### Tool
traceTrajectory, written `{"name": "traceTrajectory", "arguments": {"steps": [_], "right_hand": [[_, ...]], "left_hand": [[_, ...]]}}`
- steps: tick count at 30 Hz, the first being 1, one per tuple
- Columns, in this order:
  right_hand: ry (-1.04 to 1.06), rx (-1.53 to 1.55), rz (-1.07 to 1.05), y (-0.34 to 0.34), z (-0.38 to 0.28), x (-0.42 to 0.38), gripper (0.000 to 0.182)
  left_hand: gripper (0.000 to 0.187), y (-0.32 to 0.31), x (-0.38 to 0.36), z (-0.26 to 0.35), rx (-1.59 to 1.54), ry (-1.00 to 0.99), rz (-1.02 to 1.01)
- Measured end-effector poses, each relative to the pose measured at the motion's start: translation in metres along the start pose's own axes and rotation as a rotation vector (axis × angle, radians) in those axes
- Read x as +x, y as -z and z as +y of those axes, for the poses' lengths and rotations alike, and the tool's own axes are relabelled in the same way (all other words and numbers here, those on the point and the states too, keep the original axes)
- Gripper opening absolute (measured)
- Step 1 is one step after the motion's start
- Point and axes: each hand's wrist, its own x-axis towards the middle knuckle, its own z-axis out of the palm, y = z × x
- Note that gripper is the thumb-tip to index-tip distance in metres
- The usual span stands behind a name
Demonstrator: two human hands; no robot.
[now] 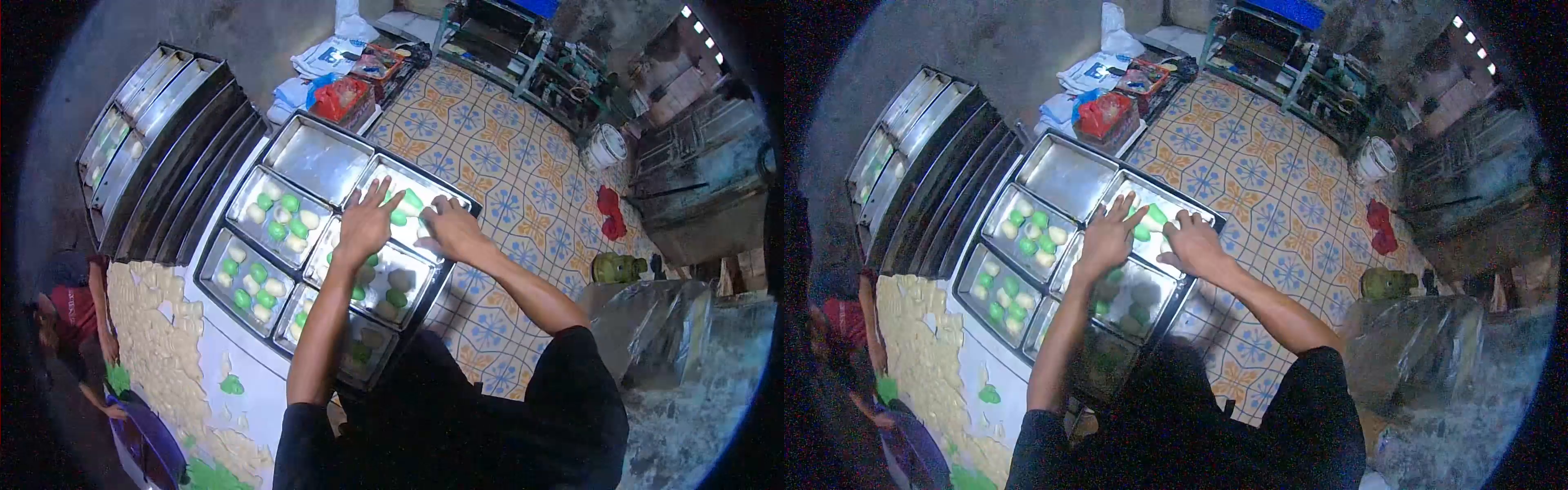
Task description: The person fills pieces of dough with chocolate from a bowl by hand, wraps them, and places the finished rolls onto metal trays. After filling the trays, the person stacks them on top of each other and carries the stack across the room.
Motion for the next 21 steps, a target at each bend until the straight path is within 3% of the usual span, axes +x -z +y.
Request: {"name": "traceTrajectory", "arguments": {"steps": [4, 6, 7, 11, 21], "right_hand": [[0.105, 0.022, 0.084, 0.013, -0.006, -0.006, 0.039], [0.055, 0.103, -0.102, 0.003, 0.002, -0.001, 0.040], [0.114, 0.089, -0.001, -0.004, 0.002, 0.002, 0.034], [0.030, 0.083, -0.104, 0.005, 0.000, -0.001, 0.030], [0.135, 0.073, -0.173, 0.024, 0.006, -0.015, 0.042]], "left_hand": [[0.049, 0.007, -0.002, 0.006, -0.060, 0.016, 0.022], [0.048, 0.015, 0.001, 0.018, 0.015, -0.089, 0.101], [0.048, 0.011, 0.004, 0.020, 0.013, -0.086, 0.106], [0.041, -0.007, 0.007, 0.023, 0.103, -0.036, -0.027], [0.049, -0.001, 0.006, 0.031, 0.037, 0.038, -0.035]]}}
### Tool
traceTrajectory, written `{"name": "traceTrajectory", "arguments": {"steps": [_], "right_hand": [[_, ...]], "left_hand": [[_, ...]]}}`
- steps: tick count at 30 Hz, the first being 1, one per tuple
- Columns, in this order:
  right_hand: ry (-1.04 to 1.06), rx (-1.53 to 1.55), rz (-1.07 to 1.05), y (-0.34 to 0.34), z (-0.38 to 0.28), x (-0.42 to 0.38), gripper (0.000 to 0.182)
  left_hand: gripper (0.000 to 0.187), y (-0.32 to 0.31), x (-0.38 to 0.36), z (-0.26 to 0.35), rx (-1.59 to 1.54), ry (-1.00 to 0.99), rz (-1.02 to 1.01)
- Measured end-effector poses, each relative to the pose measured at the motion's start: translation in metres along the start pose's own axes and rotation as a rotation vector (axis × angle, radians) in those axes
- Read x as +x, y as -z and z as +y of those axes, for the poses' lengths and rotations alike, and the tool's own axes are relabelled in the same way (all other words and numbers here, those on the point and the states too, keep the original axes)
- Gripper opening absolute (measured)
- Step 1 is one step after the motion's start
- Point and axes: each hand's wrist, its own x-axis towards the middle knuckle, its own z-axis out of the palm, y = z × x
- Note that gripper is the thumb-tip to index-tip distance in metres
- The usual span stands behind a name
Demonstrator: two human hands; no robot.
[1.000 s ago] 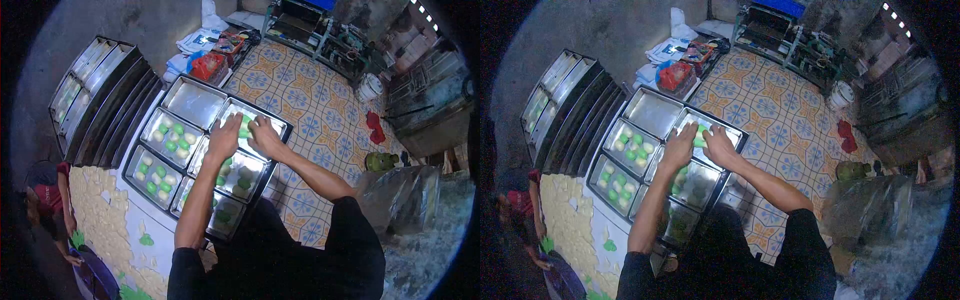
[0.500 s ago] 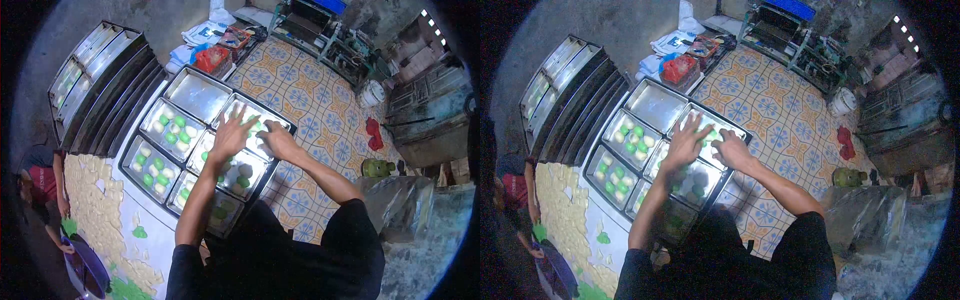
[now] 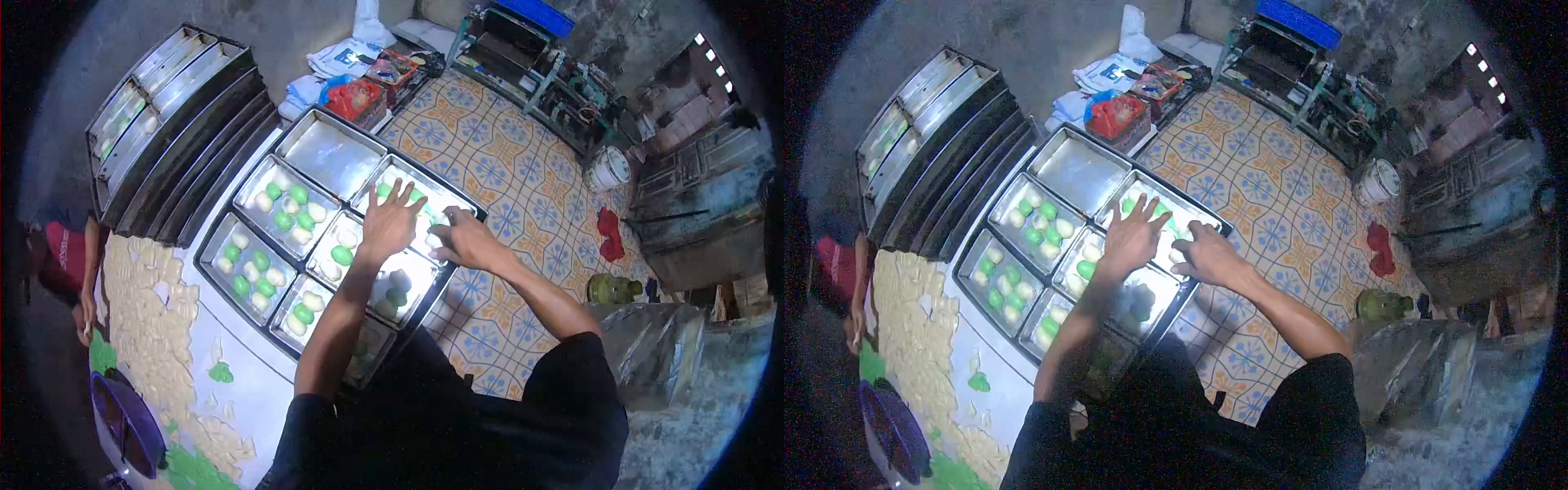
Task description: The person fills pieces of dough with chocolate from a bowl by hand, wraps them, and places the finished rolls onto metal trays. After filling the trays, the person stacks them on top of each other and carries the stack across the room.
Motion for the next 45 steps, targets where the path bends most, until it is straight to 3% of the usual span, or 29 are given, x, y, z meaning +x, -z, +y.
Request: {"name": "traceTrajectory", "arguments": {"steps": [1, 3, 4, 5, 8, 11, 12, 13, 15, 17, 18, 19, 21, 22, 23, 26, 29, 30, 35, 37, 38, 40, 41, 45], "right_hand": [[0.009, -0.007, 0.004, 0.001, 0.000, 0.002, 0.042], [0.020, 0.003, 0.269, 0.000, -0.003, 0.007, 0.045], [-0.014, 0.016, 0.194, 0.004, -0.004, 0.013, 0.047], [-0.015, 0.023, 0.191, 0.000, -0.006, 0.022, 0.047], [0.103, 0.040, 0.285, -0.019, -0.019, 0.053, 0.043], [0.015, -0.115, 0.250, -0.039, -0.019, 0.075, 0.037], [0.020, -0.114, 0.254, -0.039, -0.018, 0.075, 0.037], [0.047, -0.086, 0.217, -0.037, -0.012, 0.072, 0.035], [0.083, -0.062, 0.164, -0.033, -0.003, 0.064, 0.033], [0.250, -0.018, 0.250, -0.030, 0.001, 0.057, 0.030], [0.142, 0.010, 0.099, -0.025, -0.002, 0.056, 0.037], [0.137, 0.009, 0.096, -0.024, -0.003, 0.055, 0.037], [0.186, 0.149, 0.275, -0.023, -0.008, 0.053, 0.044], [0.118, 0.294, 0.196, -0.014, -0.009, 0.053, 0.051], [0.072, 0.283, 0.289, -0.014, -0.011, 0.053, 0.050], [-0.010, 0.149, 0.193, -0.003, -0.012, 0.047, 0.041], [0.067, 0.147, 0.152, -0.023, -0.001, 0.062, 0.033], [0.137, 0.125, 0.408, -0.031, -0.006, 0.065, 0.031], [0.098, 0.342, 0.370, -0.015, -0.001, 0.043, 0.036], [0.137, 0.059, 0.518, -0.008, 0.005, 0.028, 0.035], [0.150, 0.060, 0.512, -0.007, 0.007, 0.023, 0.035], [-0.028, 0.096, 0.145, -0.006, 0.010, 0.014, 0.032], [-0.025, 0.094, 0.146, -0.010, 0.013, 0.011, 0.032], [0.061, -0.057, 0.199, -0.016, 0.021, 0.007, 0.033]], "left_hand": [[0.049, 0.005, 0.000, -0.002, 0.005, 0.005, 0.010], [0.052, 0.011, -0.005, -0.008, -0.505, -0.033, 0.187], [0.053, 0.014, -0.002, -0.015, -0.754, -0.037, 0.294], [0.050, 0.016, -0.004, -0.022, -0.659, -0.039, 0.342], [0.042, 0.016, -0.004, -0.039, -0.280, -0.015, 0.145], [0.041, 0.010, -0.002, -0.041, -0.005, 0.011, 0.074], [0.042, 0.014, -0.001, -0.040, -0.002, 0.059, 0.036], [0.041, 0.030, 0.006, -0.038, 0.030, 0.065, -0.125], [0.040, 0.021, 0.003, -0.053, -0.008, -0.029, 0.066], [0.042, 0.017, 0.004, -0.059, -0.112, 0.114, 0.016], [0.043, 0.033, 0.004, -0.052, -0.215, 0.141, -0.059], [0.043, 0.025, 0.003, -0.054, -0.220, 0.138, -0.061], [0.045, 0.016, -0.001, -0.055, -0.297, 0.024, 0.131], [0.044, 0.016, -0.006, -0.053, -0.331, 0.062, 0.165], [0.044, 0.016, -0.012, -0.049, -0.332, 0.061, 0.158], [0.036, 0.016, -0.030, -0.036, -0.212, 0.120, 0.283], [0.033, 0.023, -0.045, -0.016, -0.138, 0.055, 0.272], [0.031, 0.024, -0.051, -0.011, -0.165, 0.031, 0.306], [0.031, 0.034, -0.083, 0.002, -0.199, 0.021, 0.303], [0.036, 0.027, -0.089, 0.012, -0.156, -0.032, 0.215], [0.043, 0.015, -0.086, 0.016, -0.107, -0.030, 0.184], [0.047, 0.012, -0.075, 0.026, -0.039, 0.009, 0.120], [0.047, 0.011, -0.071, 0.028, -0.002, 0.026, 0.035], [0.047, 0.012, -0.079, 0.032, 0.003, 0.044, 0.055]]}}
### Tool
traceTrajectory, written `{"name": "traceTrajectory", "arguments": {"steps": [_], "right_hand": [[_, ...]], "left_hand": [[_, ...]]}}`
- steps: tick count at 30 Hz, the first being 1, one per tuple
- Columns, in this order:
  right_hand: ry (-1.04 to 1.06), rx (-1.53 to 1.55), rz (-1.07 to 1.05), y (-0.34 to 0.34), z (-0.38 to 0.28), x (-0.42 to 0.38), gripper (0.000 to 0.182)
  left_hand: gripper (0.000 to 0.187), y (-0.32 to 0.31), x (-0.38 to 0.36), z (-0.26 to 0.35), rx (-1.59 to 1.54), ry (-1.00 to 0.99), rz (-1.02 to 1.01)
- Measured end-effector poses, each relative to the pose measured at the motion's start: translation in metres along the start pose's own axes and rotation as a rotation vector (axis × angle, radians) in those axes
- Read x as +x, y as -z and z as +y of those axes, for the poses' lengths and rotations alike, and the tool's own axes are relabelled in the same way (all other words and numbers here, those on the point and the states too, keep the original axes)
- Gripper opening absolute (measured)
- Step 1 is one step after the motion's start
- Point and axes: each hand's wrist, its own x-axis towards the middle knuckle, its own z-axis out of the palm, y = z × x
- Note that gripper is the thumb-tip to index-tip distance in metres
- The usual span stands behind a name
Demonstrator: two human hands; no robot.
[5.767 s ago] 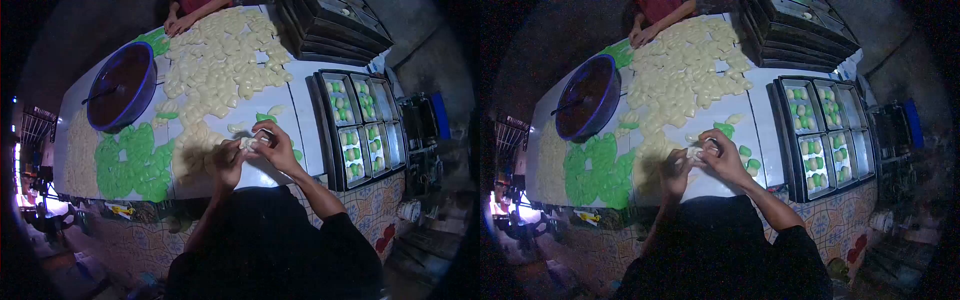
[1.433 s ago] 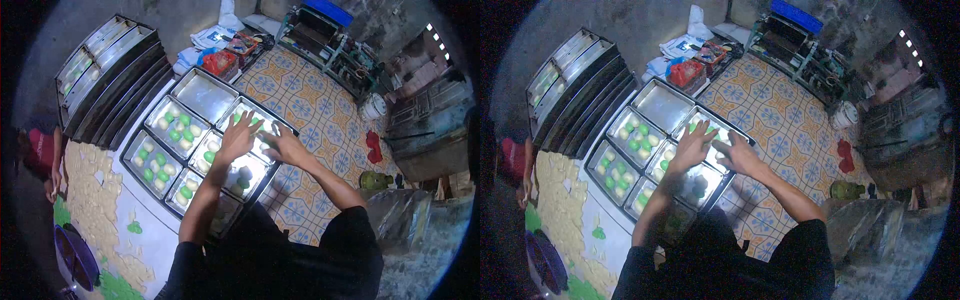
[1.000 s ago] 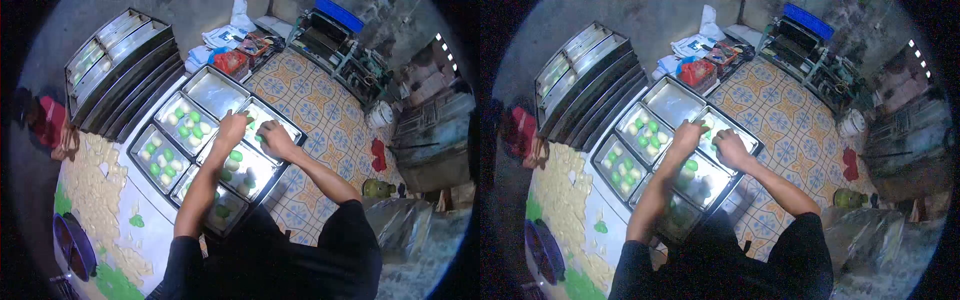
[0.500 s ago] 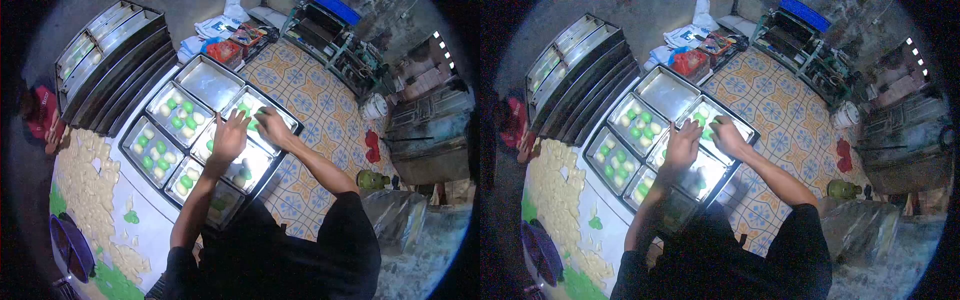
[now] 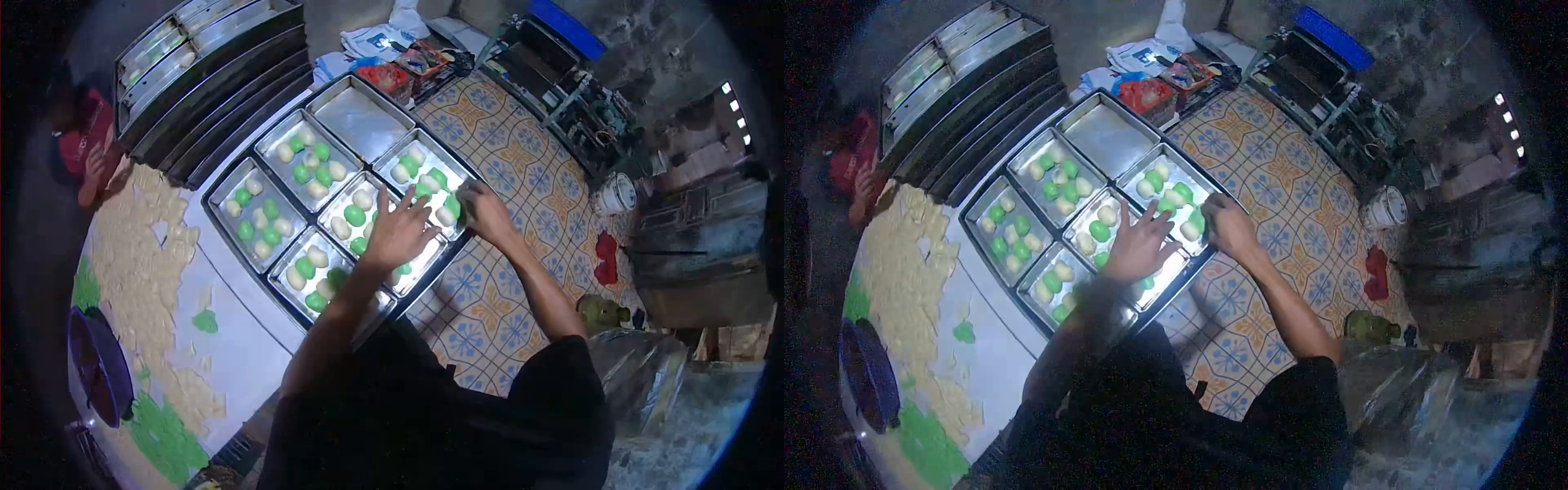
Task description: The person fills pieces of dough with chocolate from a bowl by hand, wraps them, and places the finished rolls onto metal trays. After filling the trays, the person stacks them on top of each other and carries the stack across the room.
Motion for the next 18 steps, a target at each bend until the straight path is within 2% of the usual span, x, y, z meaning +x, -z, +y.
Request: {"name": "traceTrajectory", "arguments": {"steps": [2, 3, 4, 6, 7, 8, 9, 10, 12, 14, 16, 18], "right_hand": [[0.173, -0.017, 0.183, -0.011, -0.006, 0.004, 0.032], [0.155, -0.095, 0.119, -0.014, -0.007, 0.008, 0.031], [0.081, -0.108, 0.005, -0.003, -0.017, 0.011, 0.028], [-0.011, -0.023, 0.045, 0.018, -0.039, 0.016, 0.028], [0.038, 0.012, 0.293, 0.016, -0.046, 0.014, 0.027], [0.096, 0.073, 0.531, 0.008, -0.062, 0.014, 0.026], [0.085, 0.242, 0.485, 0.016, -0.102, 0.014, 0.025], [0.074, 0.410, 0.421, 0.025, -0.143, 0.010, 0.023], [0.017, 0.674, 0.028, 0.006, -0.207, -0.005, 0.023], [0.286, 0.774, -0.240, -0.015, -0.288, -0.009, 0.023], [0.374, 0.799, -0.411, -0.058, -0.367, -0.019, 0.024], [0.487, 0.862, -0.509, -0.104, -0.433, -0.024, 0.024]], "left_hand": [[0.040, 0.001, -0.030, 0.001, -0.153, -0.098, 0.230], [0.036, 0.017, -0.048, 0.005, -0.241, -0.120, 0.303], [0.039, 0.026, -0.065, 0.003, -0.313, -0.097, 0.252], [0.034, 0.069, -0.105, 0.010, -0.249, 0.055, 0.083], [0.034, 0.074, -0.132, 0.008, -0.233, 0.103, 0.094], [0.030, 0.080, -0.165, 0.005, -0.364, 0.203, 0.305], [0.027, 0.086, -0.197, 0.004, -0.474, 0.311, 0.532], [0.027, 0.084, -0.228, 0.002, -0.428, 0.396, 0.559], [0.019, 0.075, -0.289, -0.005, -0.666, 0.760, 0.769], [0.015, 0.098, -0.330, -0.003, -0.743, 1.109, 0.846], [0.016, 0.070, -0.387, -0.016, -0.808, 1.206, 1.039], [0.017, 0.064, -0.436, -0.025, -0.769, 1.236, 1.102]]}}
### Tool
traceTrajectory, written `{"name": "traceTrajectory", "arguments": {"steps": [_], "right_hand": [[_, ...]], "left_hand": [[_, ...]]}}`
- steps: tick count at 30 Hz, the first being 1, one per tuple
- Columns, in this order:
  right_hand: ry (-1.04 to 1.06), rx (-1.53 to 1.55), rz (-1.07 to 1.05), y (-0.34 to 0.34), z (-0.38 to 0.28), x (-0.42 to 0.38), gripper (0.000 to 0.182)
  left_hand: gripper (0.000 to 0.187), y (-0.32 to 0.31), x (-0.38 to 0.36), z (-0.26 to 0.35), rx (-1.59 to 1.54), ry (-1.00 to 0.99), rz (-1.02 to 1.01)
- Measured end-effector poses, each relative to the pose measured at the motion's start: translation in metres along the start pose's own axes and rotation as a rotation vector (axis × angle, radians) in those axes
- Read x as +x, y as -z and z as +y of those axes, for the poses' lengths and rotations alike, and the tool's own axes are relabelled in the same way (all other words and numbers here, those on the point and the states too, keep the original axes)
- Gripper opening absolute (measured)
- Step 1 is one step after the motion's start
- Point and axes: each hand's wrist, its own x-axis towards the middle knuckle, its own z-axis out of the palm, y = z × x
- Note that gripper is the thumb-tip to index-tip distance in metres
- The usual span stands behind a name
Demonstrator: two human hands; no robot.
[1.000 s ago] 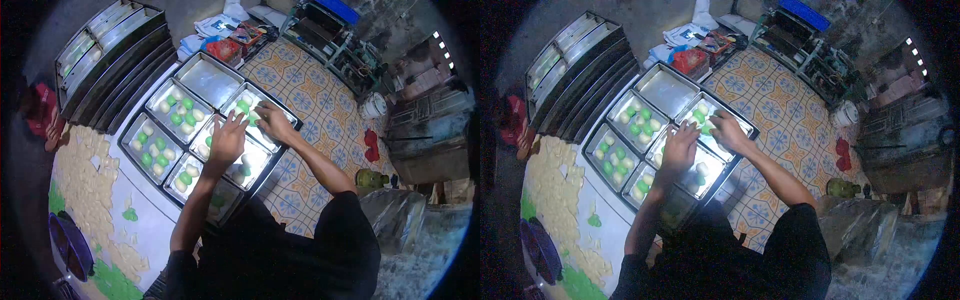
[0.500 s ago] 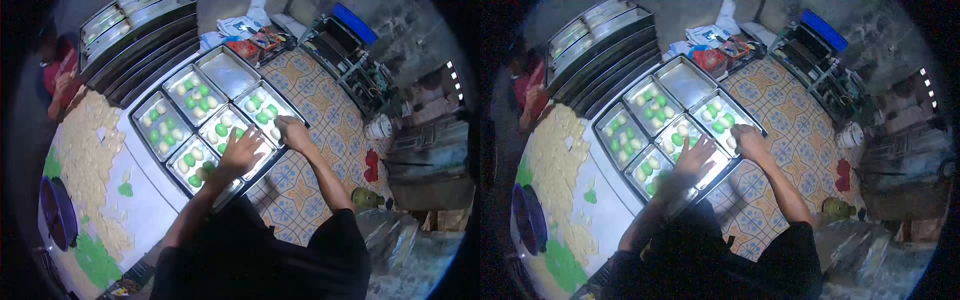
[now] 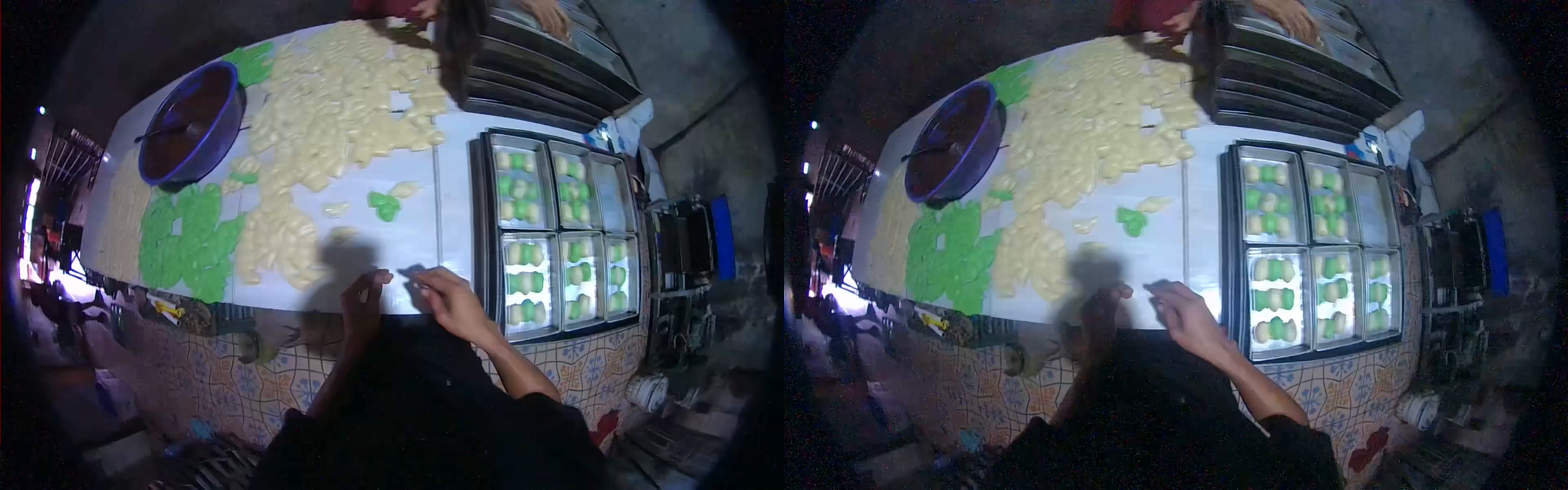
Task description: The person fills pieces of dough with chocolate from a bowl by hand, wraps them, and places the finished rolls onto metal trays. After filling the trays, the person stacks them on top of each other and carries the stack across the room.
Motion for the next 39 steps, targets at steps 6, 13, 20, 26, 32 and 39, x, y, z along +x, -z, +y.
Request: {"name": "traceTrajectory", "arguments": {"steps": [6, 13, 20, 26, 32, 39], "right_hand": [[0.015, -0.375, 0.084, -0.143, 0.015, 0.111, 0.045], [-0.030, 0.123, 0.103, -0.191, -0.016, 0.153, 0.029], [0.077, 0.381, 0.359, -0.196, -0.056, 0.131, 0.026], [0.333, 0.058, 0.140, -0.180, -0.093, 0.161, 0.061], [0.144, 0.597, -0.110, -0.218, -0.073, 0.187, 0.084], [-0.002, 0.641, -0.246, -0.236, -0.065, 0.238, 0.119]], "left_hand": [[0.020, 0.123, 0.011, -0.017, -0.016, -0.003, 0.155], [0.030, 0.169, 0.053, -0.023, -0.254, 0.158, 0.089], [0.025, 0.153, 0.074, 0.005, -0.465, -0.032, -0.003], [0.013, 0.180, 0.095, 0.008, -0.267, 0.067, -0.182], [0.075, 0.200, 0.109, 0.013, -1.468, 0.354, -0.399], [0.078, 0.340, 0.346, 0.039, -0.323, -0.077, 0.068]]}}
